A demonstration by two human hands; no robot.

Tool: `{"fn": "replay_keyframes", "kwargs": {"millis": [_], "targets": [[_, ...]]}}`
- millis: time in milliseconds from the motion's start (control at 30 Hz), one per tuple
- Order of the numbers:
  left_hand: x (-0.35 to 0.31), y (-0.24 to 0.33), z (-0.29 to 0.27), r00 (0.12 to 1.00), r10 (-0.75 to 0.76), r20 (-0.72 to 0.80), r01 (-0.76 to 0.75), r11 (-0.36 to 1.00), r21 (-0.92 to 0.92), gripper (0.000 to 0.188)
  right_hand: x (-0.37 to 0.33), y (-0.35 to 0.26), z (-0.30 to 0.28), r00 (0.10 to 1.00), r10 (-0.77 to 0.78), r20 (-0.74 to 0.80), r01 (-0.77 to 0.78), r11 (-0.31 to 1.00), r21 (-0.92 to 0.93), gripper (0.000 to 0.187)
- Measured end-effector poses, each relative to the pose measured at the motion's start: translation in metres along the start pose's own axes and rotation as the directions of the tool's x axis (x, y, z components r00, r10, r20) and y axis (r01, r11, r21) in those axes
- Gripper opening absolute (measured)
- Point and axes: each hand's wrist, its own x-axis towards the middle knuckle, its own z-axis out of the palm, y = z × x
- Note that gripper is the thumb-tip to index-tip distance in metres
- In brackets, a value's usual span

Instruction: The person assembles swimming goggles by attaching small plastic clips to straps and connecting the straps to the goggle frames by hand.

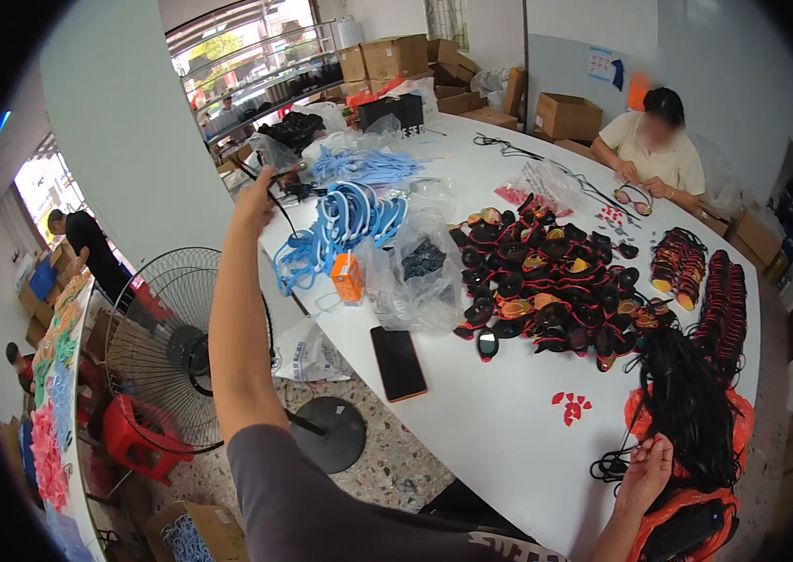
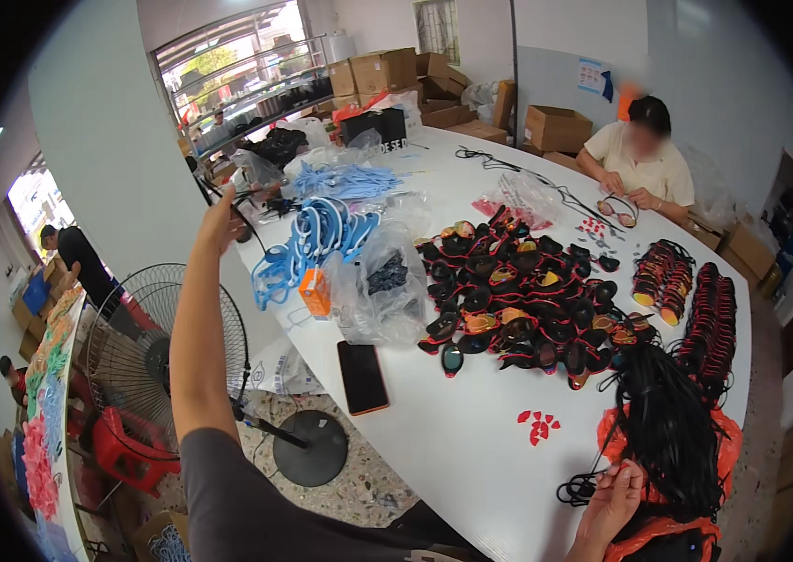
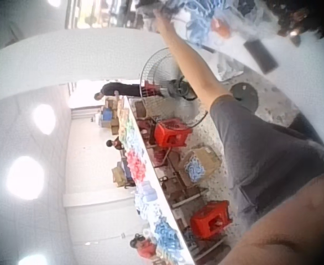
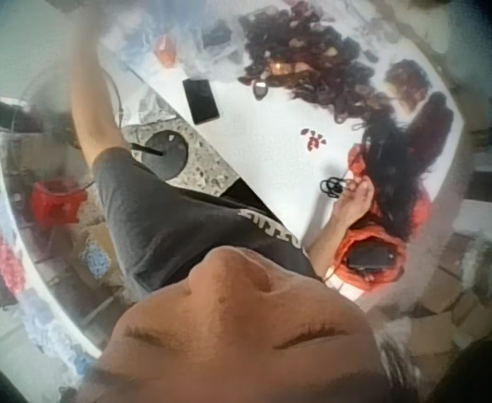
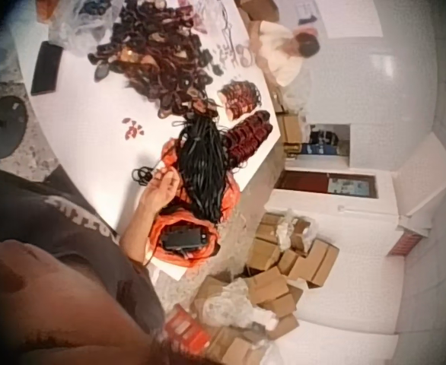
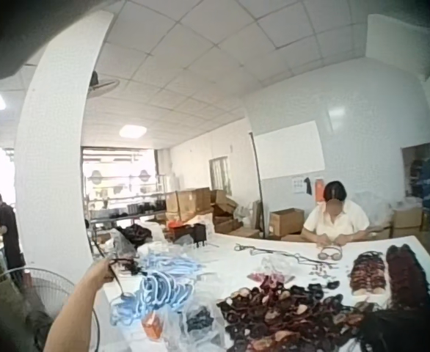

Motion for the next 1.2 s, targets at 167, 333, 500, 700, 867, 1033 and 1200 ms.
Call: {"fn": "replay_keyframes", "kwargs": {"millis": [167,333,500,700,867,1033,1200], "targets": [[-0.002,-0.023,0.061,0.896,0.436,-0.085,-0.316,0.76,0.567,0.048,-0.014,0.005,-0.015,0.994,-0.053,-0.092,0.048,0.997,-0.053,0.013],[-0.067,-0.095,0.118,0.866,0.401,0.3,-0.476,0.843,0.25,0.035,-0.018,-0.006,-0.022,0.993,-0.018,-0.117,0.005,0.994,-0.106,0.016],[-0.181,-0.11,0.148,0.722,0.473,0.505,-0.541,0.841,-0.014,0.021,0.005,-0.007,-0.009,0.992,-0.054,-0.111,0.01,0.931,-0.364,0.014],[-0.309,-0.101,0.173,0.549,0.469,0.691,-0.523,0.838,-0.154,0.017,0.028,-0.009,-0.011,0.934,-0.304,0.187,0.315,0.46,-0.83,0.013],[-0.382,-0.116,0.192,0.412,0.413,0.812,-0.489,0.852,-0.185,0.015,0.055,0.002,-0.015,0.885,-0.381,0.267,0.316,0.072,-0.946,0.013],[-0.428,-0.112,0.189,0.343,0.322,0.883,-0.402,0.899,-0.172,0.016,0.087,0.023,-0.018,0.889,-0.372,0.269,0.287,-0.007,-0.958,0.012],[-0.445,-0.116,0.191,0.235,0.349,0.907,-0.374,0.894,-0.247,0.017,0.117,0.025,-0.032,0.873,-0.417,0.252,0.184,-0.197,-0.963,0.013]]}}
